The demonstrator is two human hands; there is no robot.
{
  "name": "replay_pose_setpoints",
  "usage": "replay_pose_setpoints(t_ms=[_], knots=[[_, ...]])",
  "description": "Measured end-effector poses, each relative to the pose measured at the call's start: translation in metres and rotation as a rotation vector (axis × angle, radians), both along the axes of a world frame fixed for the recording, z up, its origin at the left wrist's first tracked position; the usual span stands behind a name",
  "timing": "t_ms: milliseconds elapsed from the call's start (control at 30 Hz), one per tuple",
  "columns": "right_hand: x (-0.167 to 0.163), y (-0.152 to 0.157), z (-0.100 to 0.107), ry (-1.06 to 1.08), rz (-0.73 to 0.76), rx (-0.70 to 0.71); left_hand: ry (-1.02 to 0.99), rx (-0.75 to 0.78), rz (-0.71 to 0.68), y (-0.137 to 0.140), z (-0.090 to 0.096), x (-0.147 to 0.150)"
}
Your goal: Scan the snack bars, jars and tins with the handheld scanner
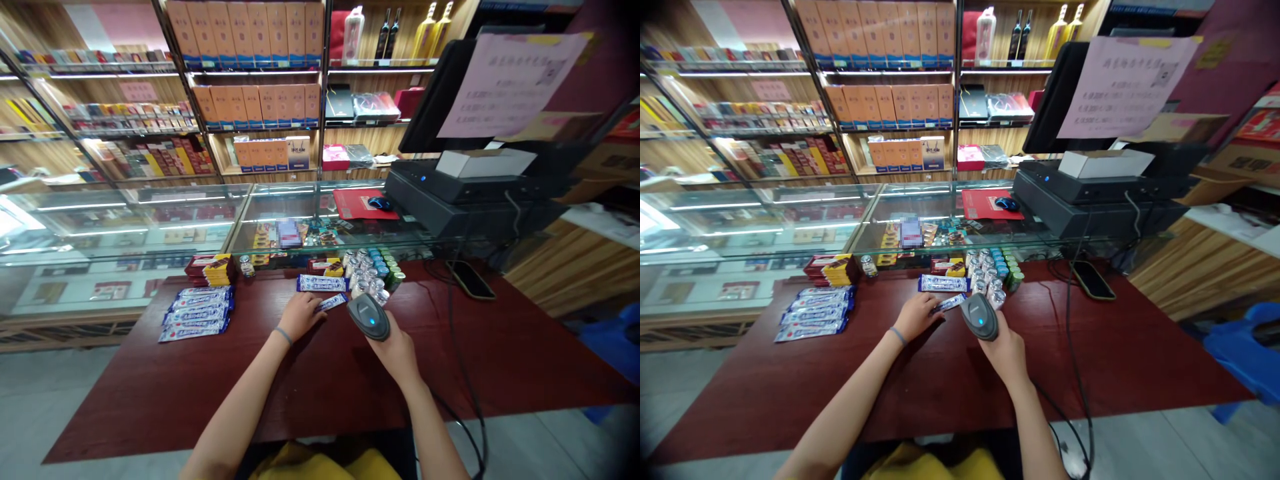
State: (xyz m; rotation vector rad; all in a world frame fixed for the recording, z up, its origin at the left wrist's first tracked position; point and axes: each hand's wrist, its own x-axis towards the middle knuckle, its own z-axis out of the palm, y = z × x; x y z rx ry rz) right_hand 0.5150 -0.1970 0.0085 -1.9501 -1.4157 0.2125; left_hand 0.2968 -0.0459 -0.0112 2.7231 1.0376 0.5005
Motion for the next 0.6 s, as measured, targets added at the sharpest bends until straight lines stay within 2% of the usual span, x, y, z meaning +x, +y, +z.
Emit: replay_pose_setpoints(t_ms=[200,300,367,500,533,600], knots=[[0.000,0.000,0.001,-0.018,-0.005,-0.008,0.073,-0.076,0.007,-0.009,0.005,0.004],[-0.001,0.000,0.002,-0.003,-0.031,0.017,-0.063,-0.189,0.095,-0.008,0.005,-0.003],[-0.003,0.000,0.003,0.022,-0.046,0.035,-0.258,-0.375,0.180,-0.006,0.004,-0.011],[-0.014,0.001,0.009,0.100,-0.019,0.052,-0.747,-0.962,0.317,-0.003,-0.002,-0.029],[-0.018,0.002,0.011,0.120,0.010,0.048,-0.840,-1.060,0.327,-0.003,-0.003,-0.032],[-0.026,0.003,0.014,0.148,0.099,0.019,-0.953,-1.153,0.327,-0.003,-0.004,-0.035]])
